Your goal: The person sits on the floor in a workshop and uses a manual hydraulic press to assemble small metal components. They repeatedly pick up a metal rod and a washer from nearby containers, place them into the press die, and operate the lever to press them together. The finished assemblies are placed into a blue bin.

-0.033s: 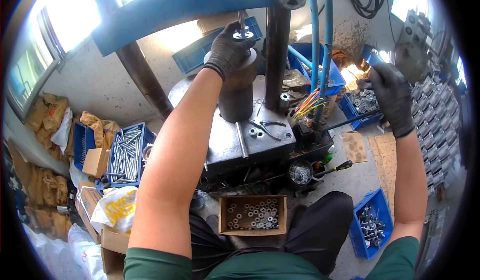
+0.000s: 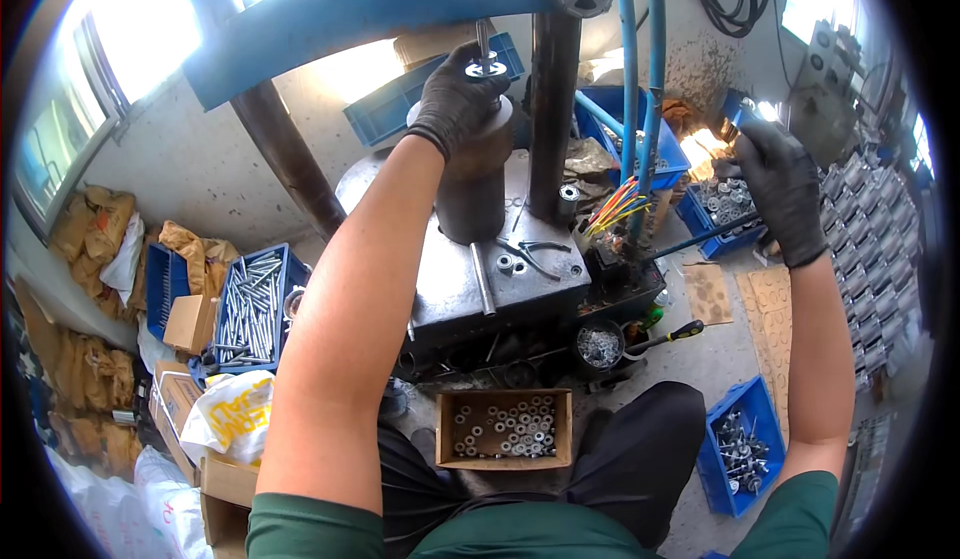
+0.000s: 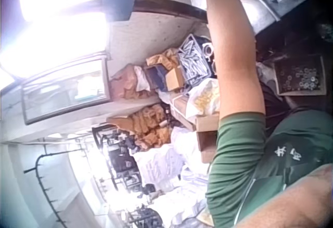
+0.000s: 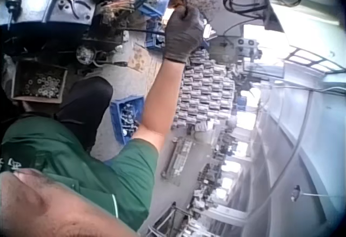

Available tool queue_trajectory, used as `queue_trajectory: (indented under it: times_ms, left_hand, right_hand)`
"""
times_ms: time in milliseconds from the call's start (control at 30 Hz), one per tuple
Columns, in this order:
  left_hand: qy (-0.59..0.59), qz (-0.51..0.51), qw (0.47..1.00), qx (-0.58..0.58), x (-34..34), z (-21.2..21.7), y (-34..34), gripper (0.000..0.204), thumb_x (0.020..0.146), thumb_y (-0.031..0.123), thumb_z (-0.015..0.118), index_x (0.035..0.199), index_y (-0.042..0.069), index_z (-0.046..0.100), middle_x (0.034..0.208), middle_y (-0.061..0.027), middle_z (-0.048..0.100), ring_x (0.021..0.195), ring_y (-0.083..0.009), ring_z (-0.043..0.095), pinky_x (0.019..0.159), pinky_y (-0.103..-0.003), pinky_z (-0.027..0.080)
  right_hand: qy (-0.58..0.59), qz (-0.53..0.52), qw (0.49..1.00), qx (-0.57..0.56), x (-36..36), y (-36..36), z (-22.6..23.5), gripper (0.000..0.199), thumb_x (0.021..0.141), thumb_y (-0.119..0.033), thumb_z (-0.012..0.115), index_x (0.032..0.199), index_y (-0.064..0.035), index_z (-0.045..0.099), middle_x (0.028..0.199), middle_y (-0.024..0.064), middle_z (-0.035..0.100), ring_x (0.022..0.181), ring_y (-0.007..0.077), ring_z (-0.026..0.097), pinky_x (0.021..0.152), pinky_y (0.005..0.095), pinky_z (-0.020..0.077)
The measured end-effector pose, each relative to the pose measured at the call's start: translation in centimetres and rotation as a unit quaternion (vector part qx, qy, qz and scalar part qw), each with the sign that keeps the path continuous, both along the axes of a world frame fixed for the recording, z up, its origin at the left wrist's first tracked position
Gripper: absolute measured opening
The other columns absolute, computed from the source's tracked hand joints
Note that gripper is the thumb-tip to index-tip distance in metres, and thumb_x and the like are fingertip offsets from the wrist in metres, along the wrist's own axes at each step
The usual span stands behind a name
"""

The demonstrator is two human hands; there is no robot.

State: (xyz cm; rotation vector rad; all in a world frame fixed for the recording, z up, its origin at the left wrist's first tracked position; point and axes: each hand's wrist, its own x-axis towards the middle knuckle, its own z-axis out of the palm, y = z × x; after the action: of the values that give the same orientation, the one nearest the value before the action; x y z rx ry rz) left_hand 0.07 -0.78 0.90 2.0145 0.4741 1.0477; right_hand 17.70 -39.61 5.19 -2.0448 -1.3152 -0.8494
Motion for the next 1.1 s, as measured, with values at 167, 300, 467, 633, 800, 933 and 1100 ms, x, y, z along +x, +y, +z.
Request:
queue_trajectory:
  times_ms: [167,300,467,633,800,933,1100]
  left_hand:
    - [-0.051,0.043,0.992,0.104,-0.7,-0.3,-1.3,0.047,0.089,0.013,0.085,0.132,0.008,0.065,0.109,-0.0081,0.072,0.097,-0.0172,0.071,0.086,-0.034,0.06]
    - [-0.164,0.052,0.962,0.212,-3.5,-2.4,-8.0,0.054,0.086,0.008,0.084,0.136,0.007,0.062,0.119,-0.0143,0.067,0.099,-0.0257,0.073,0.089,-0.037,0.061]
    - [-0.075,-0.062,0.964,0.249,-11.8,-8.7,-16.2,0.074,0.081,0.011,0.089,0.146,0.009,0.056,0.137,-0.0196,0.063,0.114,-0.0366,0.071,0.097,-0.043,0.06]
    - [0.014,-0.216,0.941,0.26,-17.9,-14.2,-21.5,0.075,0.077,0.017,0.09,0.145,0.014,0.058,0.134,-0.0206,0.067,0.104,-0.0412,0.074,0.085,-0.045,0.063]
    - [0.058,-0.288,0.926,0.236,-19.2,-16.6,-25.2,0.061,0.084,0.018,0.081,0.14,0.011,0.06,0.131,-0.0189,0.068,0.096,-0.0393,0.075,0.075,-0.046,0.063]
    - [0.095,-0.335,0.904,0.246,-19.8,-17.2,-26.2,0.057,0.087,0.02,0.078,0.139,0.007,0.059,0.127,-0.0181,0.068,0.094,-0.0379,0.074,0.075,-0.046,0.062]
    - [0.019,-0.297,0.944,0.143,-20.5,-16.8,-24.8,0.058,0.081,0.012,0.083,0.135,0.008,0.064,0.128,-0.0204,0.07,0.104,-0.0419,0.072,0.088,-0.045,0.062]
  right_hand:
    - [-0.03,-0.057,0.996,-0.054,0.9,0.8,0.1,0.019,0.099,-0.023,0.067,0.105,-0.0063,0.074,0.093,0.019,0.074,0.086,0.0368,0.074,0.079,0.0455,0.0585]
    - [-0.061,-0.052,0.995,-0.057,-0.6,-0.8,-0.3,0.013,0.099,-0.018,0.066,0.103,-0.0064,0.071,0.093,0.0186,0.074,0.084,0.0374,0.074,0.075,0.0468,0.0584]
    - [-0.1,0.015,0.994,-0.028,-5.2,-4.9,-2.3,0.011,0.094,-0.005,0.069,0.106,-0.0039,0.068,0.101,0.0177,0.073,0.085,0.0375,0.072,0.074,0.0469,0.0566]
    - [-0.101,0.099,0.99,-0.021,-13.5,-11.4,-9.3,0.034,0.082,0.007,0.07,0.112,-0.0072,0.063,0.099,0.0156,0.069,0.087,0.0374,0.067,0.077,0.0496,0.0531]
    - [0.21,0.278,0.936,-0.046,-23.2,-9.4,-16.3,0.069,0.068,-0.033,0.099,0.119,0.0008,0.067,0.092,0.0132,0.074,0.074,0.0286,0.073,0.067,0.0401,0.0584]
    - [0.336,0.22,0.916,-0.015,-25.9,-8.2,-20.0,0.034,0.093,-0.01,0.078,0.123,0.0023,0.066,0.088,0.0176,0.072,0.074,0.03,0.074,0.067,0.0385,0.0591]
    - [0.643,0.116,0.752,0.086,-24.4,-11.4,-18.2,0.019,0.108,-0.015,0.063,0.123,-0.0023,0.066,0.089,0.0042,0.069,0.078,0.0117,0.068,0.069,0.0288,0.0556]
